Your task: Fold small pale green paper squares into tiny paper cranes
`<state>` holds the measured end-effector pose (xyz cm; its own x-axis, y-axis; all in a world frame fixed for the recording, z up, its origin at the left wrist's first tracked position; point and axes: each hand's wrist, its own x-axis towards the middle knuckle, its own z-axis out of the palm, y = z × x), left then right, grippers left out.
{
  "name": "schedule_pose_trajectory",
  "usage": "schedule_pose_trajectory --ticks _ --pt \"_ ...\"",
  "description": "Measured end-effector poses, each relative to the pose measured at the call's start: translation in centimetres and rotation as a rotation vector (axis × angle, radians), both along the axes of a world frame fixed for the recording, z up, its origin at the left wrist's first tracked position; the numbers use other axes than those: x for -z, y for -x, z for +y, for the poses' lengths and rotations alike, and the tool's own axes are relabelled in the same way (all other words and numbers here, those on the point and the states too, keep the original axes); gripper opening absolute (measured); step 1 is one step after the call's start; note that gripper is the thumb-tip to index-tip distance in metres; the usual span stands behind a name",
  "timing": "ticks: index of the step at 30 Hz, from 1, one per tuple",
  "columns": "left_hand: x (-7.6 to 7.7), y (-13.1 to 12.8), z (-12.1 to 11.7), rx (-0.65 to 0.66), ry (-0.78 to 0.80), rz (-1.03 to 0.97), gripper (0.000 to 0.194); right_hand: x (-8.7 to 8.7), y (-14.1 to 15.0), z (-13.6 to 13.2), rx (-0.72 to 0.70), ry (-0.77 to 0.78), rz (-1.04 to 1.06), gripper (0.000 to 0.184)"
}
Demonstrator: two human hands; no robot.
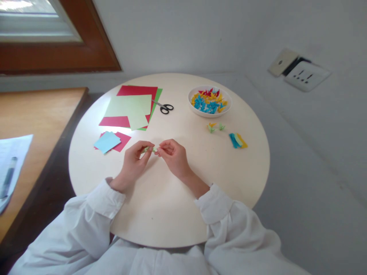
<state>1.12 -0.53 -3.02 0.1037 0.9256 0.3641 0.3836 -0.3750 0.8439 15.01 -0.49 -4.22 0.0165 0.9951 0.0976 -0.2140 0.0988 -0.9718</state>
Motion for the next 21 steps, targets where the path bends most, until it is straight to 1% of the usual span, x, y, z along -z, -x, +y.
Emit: schedule_pose_trajectory --ticks 5,10,14,16,19,20,21 --pt "0.1 0.0 0.0 0.011 -0.007 -0.01 0.01 0.1 0.0 0.0 0.004 0.004 0.002 0.019" --pt "0.4 -0.1 0.1 0.021 0.001 0.017 0.01 0.5 0.0 0.1 -0.047 0.023 0.001 0.024" --pt "0.7 -0.1 0.2 0.054 0.018 0.017 0.012 0.4 0.0 0.2 -0.042 0.006 -0.007 0.02" --pt "1.0 0.1 0.2 0.082 0.031 0.011 0.017 0.2 -0.1 0.2 -0.017 0.003 -0.017 0.02" --pt "1.5 0.3 0.4 0.127 0.076 0.006 0.034 0.1 -0.4 0.4 0.03 0.012 -0.045 0.021" --pt "1.6 0.4 0.5 0.141 0.097 0.001 0.037 0.2 -0.4 0.4 0.037 0.018 -0.052 0.022" --pt "1.7 0.5 0.6 0.15 0.113 0.004 0.037 0.3 -0.5 0.5 0.037 0.026 -0.056 0.022"
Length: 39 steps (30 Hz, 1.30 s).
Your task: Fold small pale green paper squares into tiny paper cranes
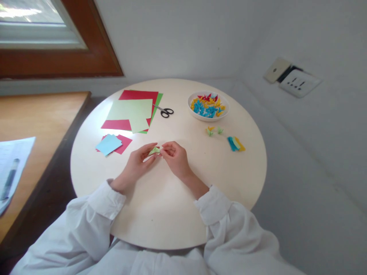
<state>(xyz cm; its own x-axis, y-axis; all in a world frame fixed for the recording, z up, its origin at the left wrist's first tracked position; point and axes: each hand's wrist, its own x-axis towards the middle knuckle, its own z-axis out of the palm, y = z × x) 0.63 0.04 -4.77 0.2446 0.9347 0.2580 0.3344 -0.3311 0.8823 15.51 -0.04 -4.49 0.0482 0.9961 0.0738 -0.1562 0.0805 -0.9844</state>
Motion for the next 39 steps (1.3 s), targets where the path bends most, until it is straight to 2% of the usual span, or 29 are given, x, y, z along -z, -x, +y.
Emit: schedule_pose_trajectory --ticks 5,10,18,22,26,29,33,39 --pt "0.1 0.1 0.2 0.02 0.002 0.037 0.029 0.7 0.0 0.2 -0.036 0.026 -0.004 0.028" --pt "0.0 -0.1 0.2 0.041 -0.003 0.06 0.028 0.7 0.2 0.3 -0.051 0.04 -0.003 0.026" --pt "0.4 -0.2 0.4 0.085 0.051 -0.066 0.029 0.7 0.1 0.4 -0.033 0.033 0.02 0.031" --pt "-0.2 -0.3 0.4 0.101 0.135 -0.15 0.034 0.6 0.1 0.1 -0.024 0.014 0.008 0.031" --pt "-1.6 -0.3 0.3 0.073 0.228 -0.099 0.032 0.7 -0.2 0.0 0.013 -0.05 -0.049 0.024" --pt "-2.2 -0.2 0.3 0.064 0.278 -0.097 0.031 0.8 -0.5 -0.1 0.055 -0.14 -0.184 0.02" --pt "-2.4 -0.1 0.3 0.107 0.292 -0.148 0.03 0.8 -0.6 -0.3 0.039 -0.26 -0.351 0.018" --pt "-2.7 0.0 0.3 0.188 0.28 -0.097 0.033 0.4 -0.8 -0.5 0.026 -0.377 -0.464 0.005"
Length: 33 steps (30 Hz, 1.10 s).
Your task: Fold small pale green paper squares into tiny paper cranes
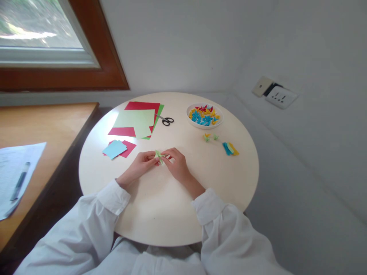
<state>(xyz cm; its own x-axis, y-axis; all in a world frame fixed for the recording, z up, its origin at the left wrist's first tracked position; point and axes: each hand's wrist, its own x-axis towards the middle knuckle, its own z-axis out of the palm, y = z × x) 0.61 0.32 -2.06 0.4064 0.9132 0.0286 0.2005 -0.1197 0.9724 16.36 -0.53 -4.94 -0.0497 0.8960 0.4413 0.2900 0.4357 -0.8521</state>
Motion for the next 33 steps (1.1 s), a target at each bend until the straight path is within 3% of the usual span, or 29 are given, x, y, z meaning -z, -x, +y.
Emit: schedule_pose_trajectory --ticks 3,6,11,16,33 --pt "0.4 0.0 0.1 0.02 0.001 -0.005 0.029 -0.2 -0.1 0.0 0.002 -0.028 -0.029 0.005" --pt "1.5 0.1 0.4 -0.076 -0.02 -0.063 0.033 -0.3 -0.2 0.1 0.036 -0.031 -0.039 0.006" --pt "2.5 0.4 0.7 -0.259 -0.289 -0.025 0.025 -0.3 -0.2 0.1 0.064 -0.013 -0.045 0.007" --pt "2.2 0.4 0.5 -0.237 -0.478 0.058 0.012 -0.4 0.0 0.0 0.062 -0.017 -0.04 0.006" --pt "2.1 0.2 0.1 -0.291 -0.578 0.092 0.009 -0.4 0.4 -0.2 0.044 0.01 -0.002 0.006"
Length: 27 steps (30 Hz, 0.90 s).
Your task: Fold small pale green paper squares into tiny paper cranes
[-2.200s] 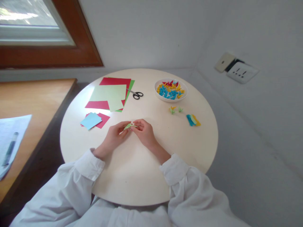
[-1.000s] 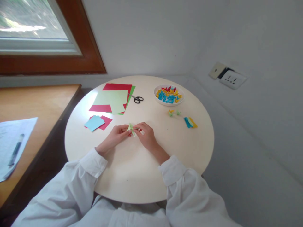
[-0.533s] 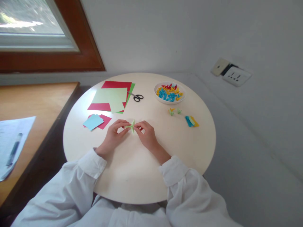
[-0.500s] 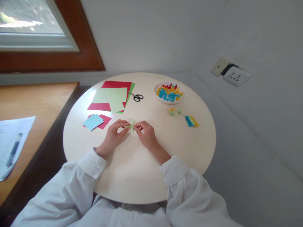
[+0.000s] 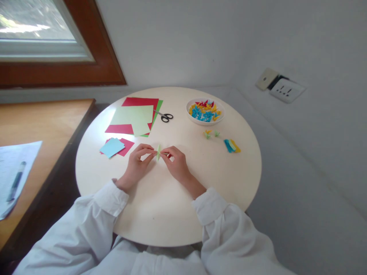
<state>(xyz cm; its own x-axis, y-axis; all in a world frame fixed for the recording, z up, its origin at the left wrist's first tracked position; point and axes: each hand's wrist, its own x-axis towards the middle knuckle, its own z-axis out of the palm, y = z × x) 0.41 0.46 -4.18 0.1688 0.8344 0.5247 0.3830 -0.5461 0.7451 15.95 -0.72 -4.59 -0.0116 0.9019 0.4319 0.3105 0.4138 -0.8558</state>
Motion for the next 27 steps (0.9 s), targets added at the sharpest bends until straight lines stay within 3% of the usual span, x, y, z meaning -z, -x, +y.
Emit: schedule_pose_trajectory --ticks 13,27 --pt "0.29 -0.29 -0.14 -0.05 -0.113 0.062 0.008 0.57 0.08 0.29 -0.003 -0.031 0.007 0.004" --pt "0.43 -0.4 -0.16 -0.047 -0.163 0.079 0.009 0.29 0.27 0.06 0.025 -0.114 -0.122 0.008"
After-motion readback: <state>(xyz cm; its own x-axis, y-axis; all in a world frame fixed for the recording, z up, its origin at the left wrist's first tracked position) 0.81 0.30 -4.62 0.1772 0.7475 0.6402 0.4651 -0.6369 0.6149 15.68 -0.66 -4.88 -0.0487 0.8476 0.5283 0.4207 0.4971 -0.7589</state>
